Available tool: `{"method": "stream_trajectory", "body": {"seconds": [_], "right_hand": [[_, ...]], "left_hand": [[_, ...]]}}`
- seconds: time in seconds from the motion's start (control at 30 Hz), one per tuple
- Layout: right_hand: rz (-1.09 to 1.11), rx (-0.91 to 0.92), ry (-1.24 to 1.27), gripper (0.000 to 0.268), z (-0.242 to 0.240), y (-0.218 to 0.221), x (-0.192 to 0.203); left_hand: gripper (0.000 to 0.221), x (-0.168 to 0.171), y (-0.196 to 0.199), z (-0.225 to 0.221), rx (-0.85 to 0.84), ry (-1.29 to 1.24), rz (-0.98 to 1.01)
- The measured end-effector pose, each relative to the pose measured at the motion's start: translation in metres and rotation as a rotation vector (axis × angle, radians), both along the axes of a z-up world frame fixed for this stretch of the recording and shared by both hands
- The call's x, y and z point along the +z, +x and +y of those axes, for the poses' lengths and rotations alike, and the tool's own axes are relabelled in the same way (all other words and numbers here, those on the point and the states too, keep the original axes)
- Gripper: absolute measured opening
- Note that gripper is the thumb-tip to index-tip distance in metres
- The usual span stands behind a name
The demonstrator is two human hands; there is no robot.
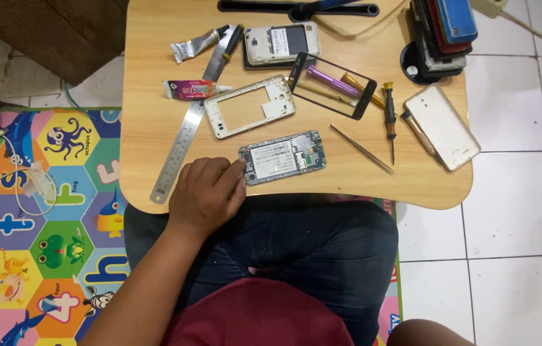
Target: Disassembling a smartphone to remove the screen and internal components using various repair tools
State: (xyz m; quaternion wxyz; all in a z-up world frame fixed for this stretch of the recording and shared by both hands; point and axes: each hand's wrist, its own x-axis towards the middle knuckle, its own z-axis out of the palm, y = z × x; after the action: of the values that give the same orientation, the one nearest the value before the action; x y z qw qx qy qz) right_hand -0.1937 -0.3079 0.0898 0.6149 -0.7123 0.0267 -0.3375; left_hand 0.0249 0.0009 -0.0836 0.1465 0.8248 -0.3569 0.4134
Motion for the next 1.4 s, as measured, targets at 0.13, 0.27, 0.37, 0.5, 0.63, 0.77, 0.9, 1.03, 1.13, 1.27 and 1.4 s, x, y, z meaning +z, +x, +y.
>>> {"method": "stream_trajectory", "body": {"seconds": [0.13, 0.27, 0.37, 0.5, 0.63, 0.77, 0.9, 1.03, 1.13, 1.27, 1.4], "right_hand": [[0.019, 0.062, 0.082, 0.017, 0.003, 0.005, -0.03], [0.036, 0.138, 0.183, 0.02, 0.009, 0.01, -0.075], [0.056, 0.209, 0.254, 0.023, 0.016, 0.019, -0.108], [0.468, 0.051, 0.032, 0.021, 0.023, 0.039, -0.173], [0.484, -0.027, -0.642, 0.016, 0.042, 0.041, -0.208], [0.308, -0.103, -0.957, 0.007, 0.058, 0.048, -0.205], [0.275, -0.112, -0.877, 0.004, 0.055, 0.055, -0.203], [0.332, -0.105, -0.921, 0.006, 0.055, 0.057, -0.206], [0.344, -0.113, -0.942, 0.006, 0.054, 0.057, -0.208], [0.326, -0.115, -0.956, 0.006, 0.053, 0.057, -0.211], [0.318, -0.104, -0.943, 0.006, 0.055, 0.058, -0.205]], "left_hand": [[0.025, 0.001, -0.002, -0.002, -0.002, -0.02, 0.01], [0.022, 0.007, -0.005, -0.001, -0.019, -0.046, 0.038], [0.022, 0.041, -0.021, 0.001, -0.065, -0.193, 0.347], [0.014, 0.051, -0.007, 0.005, -0.016, -0.269, 0.398], [0.014, 0.063, 0.019, 0.002, 0.142, -0.027, 0.254], [0.012, 0.055, 0.045, 0.001, 0.152, 0.169, 0.301], [0.011, 0.054, 0.046, -0.003, 0.133, 0.154, 0.278], [0.007, 0.067, 0.044, -0.003, 0.066, 0.108, 0.14], [0.01, 0.08, 0.044, -0.004, 0.043, -0.027, 0.268], [0.026, 0.11, 0.053, 0.004, 0.068, -0.415, 1.056], [0.02, 0.102, 0.067, 0.014, -0.131, -0.862, 1.417]]}}
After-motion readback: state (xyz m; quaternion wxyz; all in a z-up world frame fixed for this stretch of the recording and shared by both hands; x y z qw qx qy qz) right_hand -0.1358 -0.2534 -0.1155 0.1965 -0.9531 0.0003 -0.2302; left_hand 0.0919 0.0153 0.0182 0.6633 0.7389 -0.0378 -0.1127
